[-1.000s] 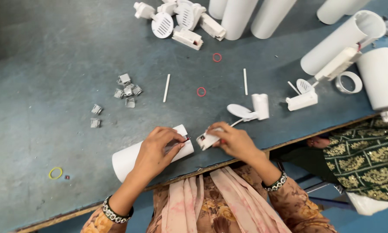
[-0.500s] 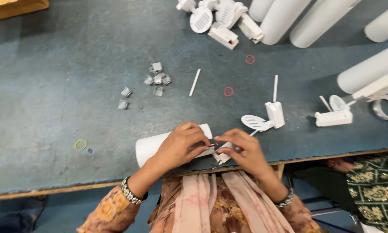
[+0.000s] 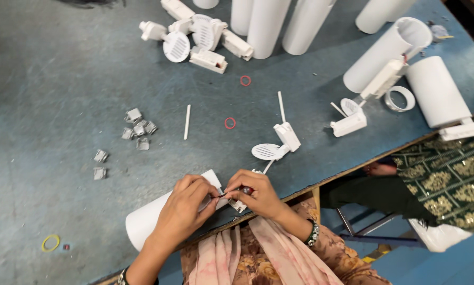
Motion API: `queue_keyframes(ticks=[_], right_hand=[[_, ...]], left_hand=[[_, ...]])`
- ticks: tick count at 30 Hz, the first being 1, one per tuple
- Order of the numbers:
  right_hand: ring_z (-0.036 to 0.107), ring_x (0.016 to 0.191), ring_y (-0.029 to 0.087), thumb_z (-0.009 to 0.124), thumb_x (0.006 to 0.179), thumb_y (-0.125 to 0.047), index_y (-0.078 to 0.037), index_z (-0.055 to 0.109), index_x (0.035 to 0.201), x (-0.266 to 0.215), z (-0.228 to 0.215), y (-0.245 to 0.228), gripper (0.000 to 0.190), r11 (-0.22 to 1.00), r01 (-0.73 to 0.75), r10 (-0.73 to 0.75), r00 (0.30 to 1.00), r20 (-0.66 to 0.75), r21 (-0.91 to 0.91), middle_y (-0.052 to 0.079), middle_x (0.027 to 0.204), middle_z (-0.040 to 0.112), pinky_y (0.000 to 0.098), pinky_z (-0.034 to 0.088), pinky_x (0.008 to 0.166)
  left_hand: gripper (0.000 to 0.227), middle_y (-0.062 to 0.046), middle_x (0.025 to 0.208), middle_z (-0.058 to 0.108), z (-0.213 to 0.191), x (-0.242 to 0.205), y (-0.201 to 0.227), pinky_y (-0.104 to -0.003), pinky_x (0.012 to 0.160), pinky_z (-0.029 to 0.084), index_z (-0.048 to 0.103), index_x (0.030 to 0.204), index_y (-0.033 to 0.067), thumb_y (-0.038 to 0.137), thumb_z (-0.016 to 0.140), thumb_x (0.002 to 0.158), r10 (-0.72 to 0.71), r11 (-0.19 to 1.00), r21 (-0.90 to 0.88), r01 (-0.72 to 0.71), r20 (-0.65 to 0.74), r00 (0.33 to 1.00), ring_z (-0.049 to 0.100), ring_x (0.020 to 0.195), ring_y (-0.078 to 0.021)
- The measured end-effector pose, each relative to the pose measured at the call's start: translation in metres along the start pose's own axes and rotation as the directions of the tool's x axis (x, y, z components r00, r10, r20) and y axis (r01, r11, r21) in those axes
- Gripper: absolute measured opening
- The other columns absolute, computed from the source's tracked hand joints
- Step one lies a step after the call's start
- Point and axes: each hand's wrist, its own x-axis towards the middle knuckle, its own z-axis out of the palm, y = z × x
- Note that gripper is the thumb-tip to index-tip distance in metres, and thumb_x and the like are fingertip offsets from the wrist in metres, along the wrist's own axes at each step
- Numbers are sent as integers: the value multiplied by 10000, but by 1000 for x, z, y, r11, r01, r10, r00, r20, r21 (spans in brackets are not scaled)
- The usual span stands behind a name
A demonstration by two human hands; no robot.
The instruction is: The person assembles white cylindrical electrical devices by inserting internal components into the housing and securing them with a screwdriver. They handle multiple units sequentially, placing finished assemblies into a container.
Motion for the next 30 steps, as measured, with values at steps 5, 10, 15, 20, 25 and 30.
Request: queue_keyframes(ticks=[5, 10, 15, 20, 25, 30], right_hand=[[688, 777, 148, 803, 876, -85, -35, 742, 944, -7, 6, 9, 104, 998, -54, 55, 997, -52, 22, 70, 934, 723, 270, 525, 676], [676, 779, 142, 800, 891, -85, -37, 742, 949, -12, 8, 6, 95, 999, -28, 30, 997, -69, 19, 64, 926, 709, 270, 517, 676], [626, 695, 129, 818, 874, -93, -46, 768, 929, -13, 10, 0, 88, 997, -43, 37, 996, -87, -67, 50, 876, 704, 266, 455, 607], [633, 699, 121, 817, 869, -101, -60, 770, 946, -12, 7, -4, 99, 994, -68, 60, 993, -98, -89, 36, 886, 705, 263, 469, 601], [670, 788, 157, 807, 853, -70, -51, 766, 949, -12, 3, -1, 105, 988, -2, -18, 992, -128, -156, 52, 900, 709, 288, 500, 646], [668, 757, 165, 820, 813, -58, -37, 760, 907, -16, 5, 10, 114, 984, -41, 7, 982, -190, -175, 71, 863, 699, 283, 516, 658]], left_hand=[[185, -41, 942, 673, 3, 1, 1, -423, 888, 472, 736, 965, 114, 160, 781, 791, 37, 998, 58, -37, -2, 999, 603, 1049, -274], [173, -38, 908, 684, 5, -1, -1, -415, 874, 495, 747, 921, 115, 161, 798, 762, 43, 995, 86, -40, -28, 999, 626, 1013, -260], [142, -43, 918, 714, 5, -3, -6, -392, 863, 518, 747, 873, 100, 128, 798, 743, -24, 1000, 20, 25, -29, 999, 641, 1027, -252], [134, -31, 893, 720, 4, 0, -4, -385, 852, 516, 751, 860, 106, 125, 802, 737, -21, 1000, 21, 21, -12, 1000, 643, 1020, -242], [183, -40, 903, 688, 2, 1, -3, -397, 857, 492, 746, 928, 100, 128, 790, 753, 116, 991, 62, -115, -19, 993, 619, 983, -255], [175, -15, 893, 666, 11, 2, -2, -397, 810, 468, 753, 979, 127, 144, 749, 805, 197, 946, 250, -205, 58, 979, 621, 958, -237]])
